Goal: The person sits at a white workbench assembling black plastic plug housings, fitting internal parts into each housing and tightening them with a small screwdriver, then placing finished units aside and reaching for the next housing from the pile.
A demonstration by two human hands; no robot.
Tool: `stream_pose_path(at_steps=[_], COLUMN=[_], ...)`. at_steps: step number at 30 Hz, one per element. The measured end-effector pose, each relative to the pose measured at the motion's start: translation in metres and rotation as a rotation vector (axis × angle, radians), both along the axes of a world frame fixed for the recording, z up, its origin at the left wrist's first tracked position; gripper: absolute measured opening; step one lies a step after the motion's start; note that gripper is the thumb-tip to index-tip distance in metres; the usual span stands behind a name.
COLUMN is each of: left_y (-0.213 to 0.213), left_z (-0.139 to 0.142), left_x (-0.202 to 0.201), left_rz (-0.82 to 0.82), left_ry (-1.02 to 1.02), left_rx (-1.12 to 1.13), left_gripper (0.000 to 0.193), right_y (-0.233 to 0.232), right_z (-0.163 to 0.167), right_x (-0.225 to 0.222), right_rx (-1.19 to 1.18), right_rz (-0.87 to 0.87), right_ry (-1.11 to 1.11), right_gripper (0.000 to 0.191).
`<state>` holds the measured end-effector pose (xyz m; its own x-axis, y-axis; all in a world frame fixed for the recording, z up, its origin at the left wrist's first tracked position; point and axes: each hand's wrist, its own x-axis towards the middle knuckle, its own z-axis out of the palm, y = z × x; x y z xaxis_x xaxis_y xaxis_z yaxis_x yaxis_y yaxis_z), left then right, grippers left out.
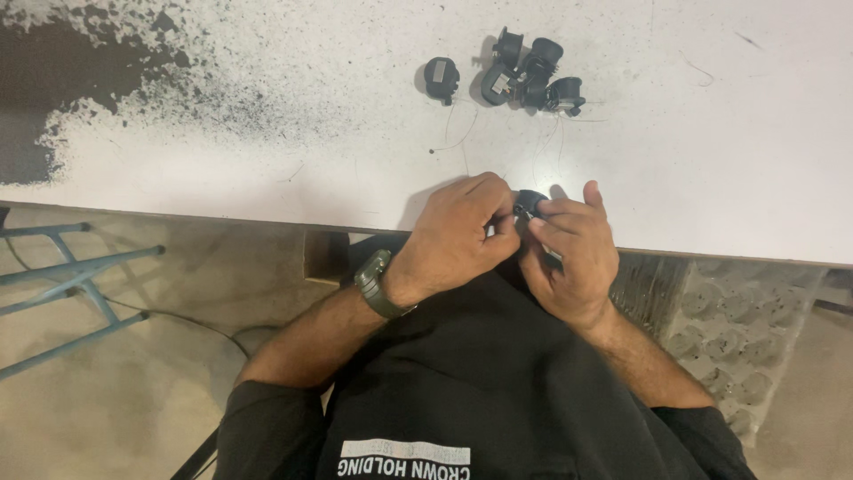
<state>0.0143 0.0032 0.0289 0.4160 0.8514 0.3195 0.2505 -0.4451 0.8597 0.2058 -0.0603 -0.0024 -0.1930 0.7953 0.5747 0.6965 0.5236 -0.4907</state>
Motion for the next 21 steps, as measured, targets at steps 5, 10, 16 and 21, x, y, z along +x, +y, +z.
stream_pose_path(at_steps=[5,10,16,21], left_y=[0.017,0.074,0.120,0.090], left_z=[0.012,0.032,0.022,0.016], left_x=[0.011,0.029,0.074,0.045], left_rz=[-0.114,0.022,-0.137,-0.291], left_ry=[0.161,0.412,0.855,0.603], left_rx=[0.132,0.663,0.739,0.638], left_gripper=[0.016,0.043,0.008,0.018], right_y=[0.006,0.026,0.024,0.024], right_z=[0.012,0.018,0.014,0.017], right_x=[0.026,0.061,0.062,0.062], right_rx=[-0.030,0.016,-0.019,-0.048], right_rz=[-0.104,-0.288,-0.332,-0.334], right_ry=[-0.048,0.076,0.081,0.125], right_gripper=[0.034,0.023,0.022,0.026])
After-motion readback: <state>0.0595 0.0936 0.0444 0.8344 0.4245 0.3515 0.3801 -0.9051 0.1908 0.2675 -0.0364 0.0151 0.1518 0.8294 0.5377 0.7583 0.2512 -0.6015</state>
